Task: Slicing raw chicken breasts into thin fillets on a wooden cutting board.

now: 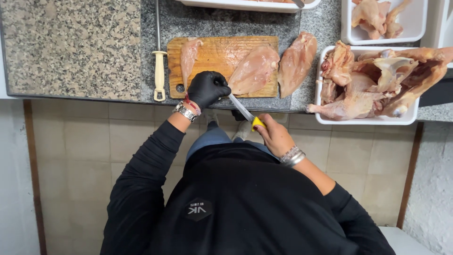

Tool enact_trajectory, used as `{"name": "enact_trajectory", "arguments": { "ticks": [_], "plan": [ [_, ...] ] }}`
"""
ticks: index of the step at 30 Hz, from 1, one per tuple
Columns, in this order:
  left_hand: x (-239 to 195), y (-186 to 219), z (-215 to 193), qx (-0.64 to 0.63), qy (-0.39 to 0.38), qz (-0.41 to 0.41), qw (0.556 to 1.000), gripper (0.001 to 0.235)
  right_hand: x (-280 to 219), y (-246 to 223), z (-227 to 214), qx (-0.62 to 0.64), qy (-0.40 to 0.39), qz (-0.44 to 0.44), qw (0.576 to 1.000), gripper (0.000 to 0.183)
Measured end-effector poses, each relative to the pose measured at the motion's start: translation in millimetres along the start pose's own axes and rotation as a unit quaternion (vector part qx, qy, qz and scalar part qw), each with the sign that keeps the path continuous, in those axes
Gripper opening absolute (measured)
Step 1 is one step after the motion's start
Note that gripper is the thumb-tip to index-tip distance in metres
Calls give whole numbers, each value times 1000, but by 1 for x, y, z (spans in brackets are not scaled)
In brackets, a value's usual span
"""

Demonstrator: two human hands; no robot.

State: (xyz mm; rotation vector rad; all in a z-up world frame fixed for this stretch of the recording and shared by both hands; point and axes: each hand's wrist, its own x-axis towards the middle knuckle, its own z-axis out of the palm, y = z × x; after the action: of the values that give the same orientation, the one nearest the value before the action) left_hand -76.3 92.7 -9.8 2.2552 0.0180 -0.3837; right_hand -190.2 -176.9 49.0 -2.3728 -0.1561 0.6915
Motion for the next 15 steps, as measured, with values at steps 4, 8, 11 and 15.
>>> {"name": "enact_trajectory", "arguments": {
  "ticks": [4, 8, 11, 15],
  "plan": [
    [1, 16, -6, 7, -15, 10, 1000, 13, 23, -5, 4, -32, 6, -23, 999, 39],
    [19, 15, -15, 16, -10, -1, 1000, 17, 19, -12, -2, -51, 3, -45, 998, 39],
    [48, 11, -23, 6, 3, 11, 1000, 17, 0, -5, -9, -46, -30, -43, 998, 39],
    [76, 42, -22, 15, 29, 94, 995, 15, -19, -8, -29, 3, -7, 8, 1000, 38]
  ]
}}
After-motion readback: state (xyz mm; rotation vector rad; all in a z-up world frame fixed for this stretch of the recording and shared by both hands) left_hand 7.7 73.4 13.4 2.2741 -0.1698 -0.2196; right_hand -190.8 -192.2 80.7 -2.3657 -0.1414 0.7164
